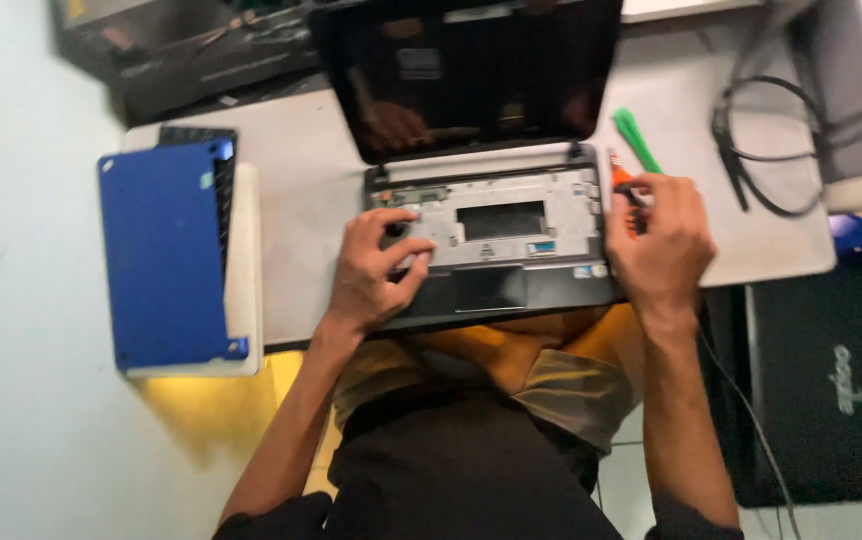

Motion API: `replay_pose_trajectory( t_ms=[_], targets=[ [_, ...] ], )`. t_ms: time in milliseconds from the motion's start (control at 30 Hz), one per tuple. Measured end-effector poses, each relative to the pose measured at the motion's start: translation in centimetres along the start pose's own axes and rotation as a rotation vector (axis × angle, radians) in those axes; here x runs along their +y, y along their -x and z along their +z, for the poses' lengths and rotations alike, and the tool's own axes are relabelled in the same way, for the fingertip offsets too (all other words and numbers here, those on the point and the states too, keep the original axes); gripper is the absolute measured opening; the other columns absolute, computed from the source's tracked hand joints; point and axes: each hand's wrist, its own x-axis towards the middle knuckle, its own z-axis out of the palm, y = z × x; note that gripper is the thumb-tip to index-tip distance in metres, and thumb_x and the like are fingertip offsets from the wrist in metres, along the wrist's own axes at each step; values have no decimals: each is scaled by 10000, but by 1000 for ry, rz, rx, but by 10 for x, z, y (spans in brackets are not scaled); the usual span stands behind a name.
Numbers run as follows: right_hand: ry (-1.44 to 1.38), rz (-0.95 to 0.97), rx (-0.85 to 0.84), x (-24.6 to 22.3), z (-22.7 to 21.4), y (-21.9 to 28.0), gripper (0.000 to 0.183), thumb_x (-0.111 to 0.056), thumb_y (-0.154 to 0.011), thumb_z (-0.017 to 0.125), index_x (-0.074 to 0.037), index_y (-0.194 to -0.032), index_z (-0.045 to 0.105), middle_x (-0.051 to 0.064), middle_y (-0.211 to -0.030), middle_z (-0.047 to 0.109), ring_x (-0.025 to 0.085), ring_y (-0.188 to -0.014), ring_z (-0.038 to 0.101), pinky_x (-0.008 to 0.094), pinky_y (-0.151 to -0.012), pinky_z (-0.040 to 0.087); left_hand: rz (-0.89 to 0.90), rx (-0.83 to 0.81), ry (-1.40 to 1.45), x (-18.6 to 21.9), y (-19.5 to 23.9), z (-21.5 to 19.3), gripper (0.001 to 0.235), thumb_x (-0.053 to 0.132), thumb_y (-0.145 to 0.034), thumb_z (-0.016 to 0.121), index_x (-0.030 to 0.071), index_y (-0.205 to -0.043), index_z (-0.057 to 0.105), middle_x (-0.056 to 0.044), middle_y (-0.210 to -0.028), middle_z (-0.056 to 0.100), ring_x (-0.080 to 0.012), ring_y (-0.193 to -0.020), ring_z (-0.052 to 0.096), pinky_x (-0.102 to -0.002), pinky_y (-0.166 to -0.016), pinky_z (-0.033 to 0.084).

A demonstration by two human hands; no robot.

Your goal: The person assembles a laptop by first securing the internal metal frame with screws using a screwdriver. They then place the keyboard onto the laptop chassis, align it, and press down to secure it in place.

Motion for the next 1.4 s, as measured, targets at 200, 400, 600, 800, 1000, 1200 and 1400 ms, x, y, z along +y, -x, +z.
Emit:
replay_pose_trajectory(
  t_ms=[200, 400, 600, 800, 1000, 1200, 1400],
  targets=[
    [30, -254, 64, -76, -22, -10, 273, -70, -1223, 935, 29, -1437, 797, 245, -1380, 675, 408, -1255, 684, 513, -919, 615, -72, -51, -107, 34, 27, -95, 235, 165, -1125, 799, 167, -1359, 812, -116, -1430, 736, -355, -1292, 704, -502, -1144, 502],
    [-341, -522, -287, -239, 35, -27, 199, -171, -1130, 907, -92, -1244, 765, 92, -1230, 757, 287, -1116, 731, 402, -785, 550, -397, 170, -378, 10, 77, -194, 334, 361, -1134, 746, 181, -1382, 880, -118, -1502, 676, -336, -1401, 674, -551, -1238, 470],
    [-507, -503, -602, -338, 154, -111, 585, -186, -1218, 728, 46, -1668, 435, 332, -1529, 651, 434, -1267, 704, 583, -992, 579, -629, -29, -543, -9, 132, -202, 1189, 922, -968, 795, 252, -1869, 405, -226, -1923, 338, -468, -1790, 379, -807, -1455, 237],
    [-526, -235, -900, -384, 213, -177, 668, -440, -1250, 517, 77, -1668, 575, 289, -1568, 721, 387, -1386, 720, 475, -1067, 556, -596, 85, -489, -6, 132, -196, 923, 522, -937, 893, 244, -1762, 585, -220, -1899, 406, -460, -1769, 454, -857, -1421, 298],
    [-808, 129, -811, -363, 195, -170, 244, -240, -1237, 619, -63, -1351, 742, -1, -1057, 687, 95, -993, 731, 299, -864, 757, -519, 389, -262, -6, 125, -201, 538, 396, -966, 852, 82, -1399, 796, -184, -1683, 661, -410, -1586, 673, -780, -1405, 442],
    [-857, 188, -697, -332, 88, -145, 248, -240, -1306, 512, -89, -1393, 689, 15, -1156, 655, 127, -1014, 714, 255, -762, 651, -511, 383, -258, 0, 114, -214, 446, 343, -1009, 869, 33, -1327, 823, -175, -1525, 775, -405, -1484, 732, -658, -1331, 560],
    [-866, 78, -497, -228, 31, -139, 190, -157, -1377, 597, -57, -1506, 695, 21, -1286, 735, 83, -1187, 690, 219, -1071, 569, -473, 306, -350, 1, 117, -202, 398, 284, -1021, 900, 40, -1323, 812, -176, -1530, 751, -412, -1473, 723, -669, -1354, 518]
  ],
)
